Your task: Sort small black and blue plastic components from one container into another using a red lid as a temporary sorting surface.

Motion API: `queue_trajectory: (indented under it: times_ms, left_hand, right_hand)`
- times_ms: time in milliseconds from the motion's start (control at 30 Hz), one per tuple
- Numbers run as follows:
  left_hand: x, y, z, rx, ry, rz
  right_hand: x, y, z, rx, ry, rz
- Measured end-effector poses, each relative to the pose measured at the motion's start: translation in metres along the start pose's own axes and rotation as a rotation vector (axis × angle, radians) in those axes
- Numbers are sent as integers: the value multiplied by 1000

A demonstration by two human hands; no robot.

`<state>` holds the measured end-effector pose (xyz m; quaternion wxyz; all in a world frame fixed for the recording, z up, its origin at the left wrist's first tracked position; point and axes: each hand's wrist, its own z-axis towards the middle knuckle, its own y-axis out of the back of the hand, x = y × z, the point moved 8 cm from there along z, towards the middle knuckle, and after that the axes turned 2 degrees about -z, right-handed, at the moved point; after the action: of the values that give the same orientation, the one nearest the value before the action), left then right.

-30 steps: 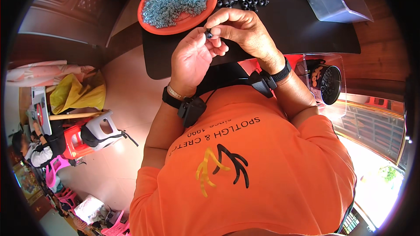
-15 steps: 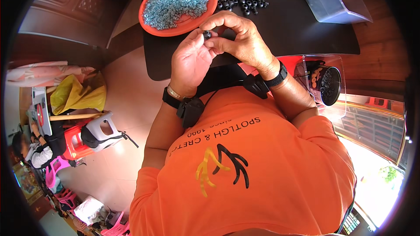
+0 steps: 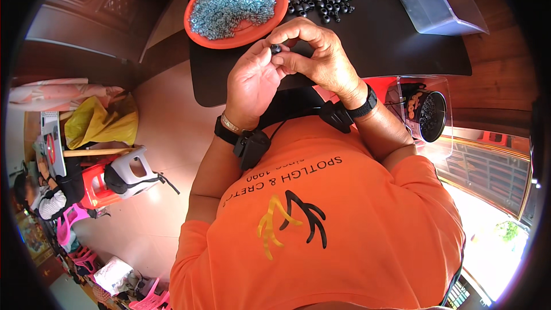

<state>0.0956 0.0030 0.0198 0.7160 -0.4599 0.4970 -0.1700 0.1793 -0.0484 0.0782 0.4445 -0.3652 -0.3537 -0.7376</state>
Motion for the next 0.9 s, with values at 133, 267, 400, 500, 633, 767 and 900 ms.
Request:
queue_trajectory:
  times_ms: [133,267,400,500,633,767,900]
  left_hand:
    - [-1,-1,0,18,-8,5]
    - [-1,-1,0,34,-6,7]
    - [-1,1,1,44,-10,5]
    - [-1,1,0,4,-5,1]
    - [-1,0,1,23,-4,-51]
    - [-1,1,1,-34,6,-33]
    - [-2,0,0,8,-24,-69]
  right_hand:
    - [2,0,-2,0,28,-12]
    - [1,-1,-1,8,19,-2]
    - [3,0,-1,-15,6,-12]
    - [10,0,-1,-6,72,-135]
    - [19,0,-2,-64,210,-338]
    - [22,-1,-5,-96,267,-473]
    - [26,-1,-6,-121,315,-497]
